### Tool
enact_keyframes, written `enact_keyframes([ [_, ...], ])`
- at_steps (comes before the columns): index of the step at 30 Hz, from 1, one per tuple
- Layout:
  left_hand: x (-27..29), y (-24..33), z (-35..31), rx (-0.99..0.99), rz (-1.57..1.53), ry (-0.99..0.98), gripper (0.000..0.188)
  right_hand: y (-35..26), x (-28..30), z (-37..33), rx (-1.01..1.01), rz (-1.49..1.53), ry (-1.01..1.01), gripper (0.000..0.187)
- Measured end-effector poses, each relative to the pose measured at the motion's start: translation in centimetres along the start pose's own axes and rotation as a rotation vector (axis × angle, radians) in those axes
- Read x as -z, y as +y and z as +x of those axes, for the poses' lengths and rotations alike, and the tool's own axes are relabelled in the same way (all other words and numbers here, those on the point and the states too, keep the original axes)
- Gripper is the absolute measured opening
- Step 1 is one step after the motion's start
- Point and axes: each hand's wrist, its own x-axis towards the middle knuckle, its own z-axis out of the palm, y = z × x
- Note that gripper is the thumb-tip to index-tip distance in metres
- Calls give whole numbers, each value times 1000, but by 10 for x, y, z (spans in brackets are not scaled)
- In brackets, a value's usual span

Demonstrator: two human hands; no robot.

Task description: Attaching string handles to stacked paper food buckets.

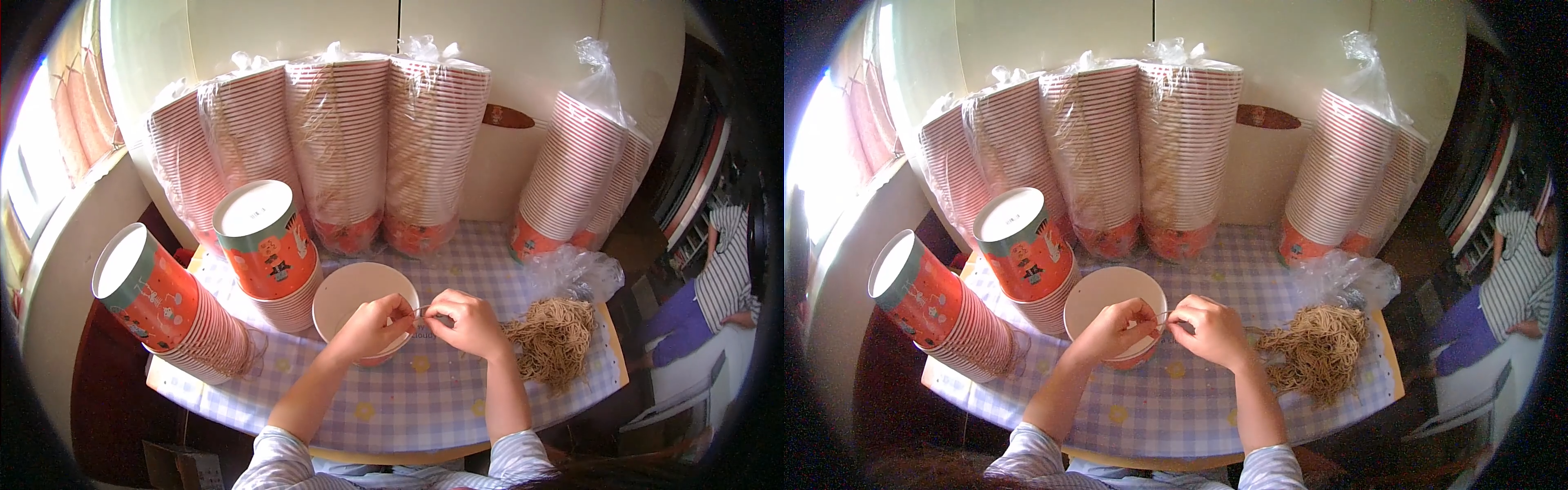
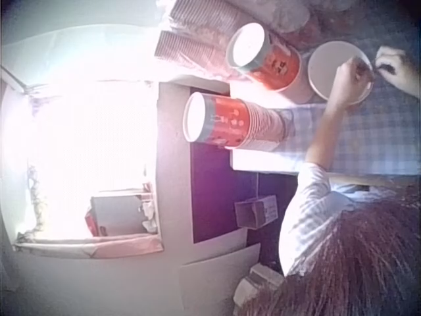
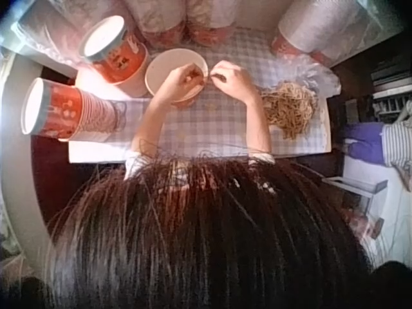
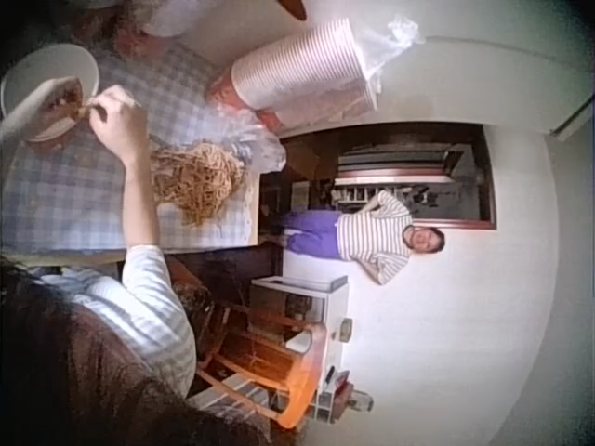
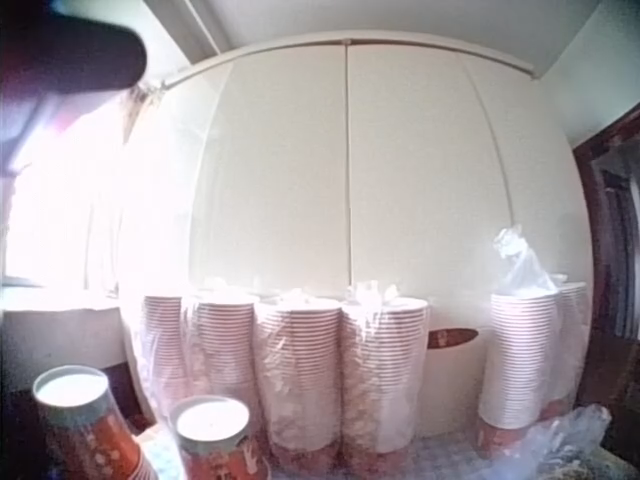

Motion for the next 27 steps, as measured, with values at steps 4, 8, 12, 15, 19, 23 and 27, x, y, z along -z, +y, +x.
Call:
enact_keyframes([
  [4,3,-7,0,20,-4,8,13,-9,4,-2,38,-13,-49,6],
  [8,3,-9,1,-7,30,23,13,-18,1,-5,62,-47,-145,7],
  [12,5,-8,0,-30,43,8,14,-18,-7,-6,115,-77,-170,12],
  [15,9,-7,-2,-14,59,12,16,-10,-12,-3,25,32,-59,14],
  [19,8,1,-1,-23,100,18,18,-10,-15,0,-61,73,4,13],
  [23,4,-9,-1,15,8,63,14,-13,-22,0,-55,15,17,13],
  [27,6,-14,0,1,-67,49,19,-12,-25,2,-12,-37,49,11],
])
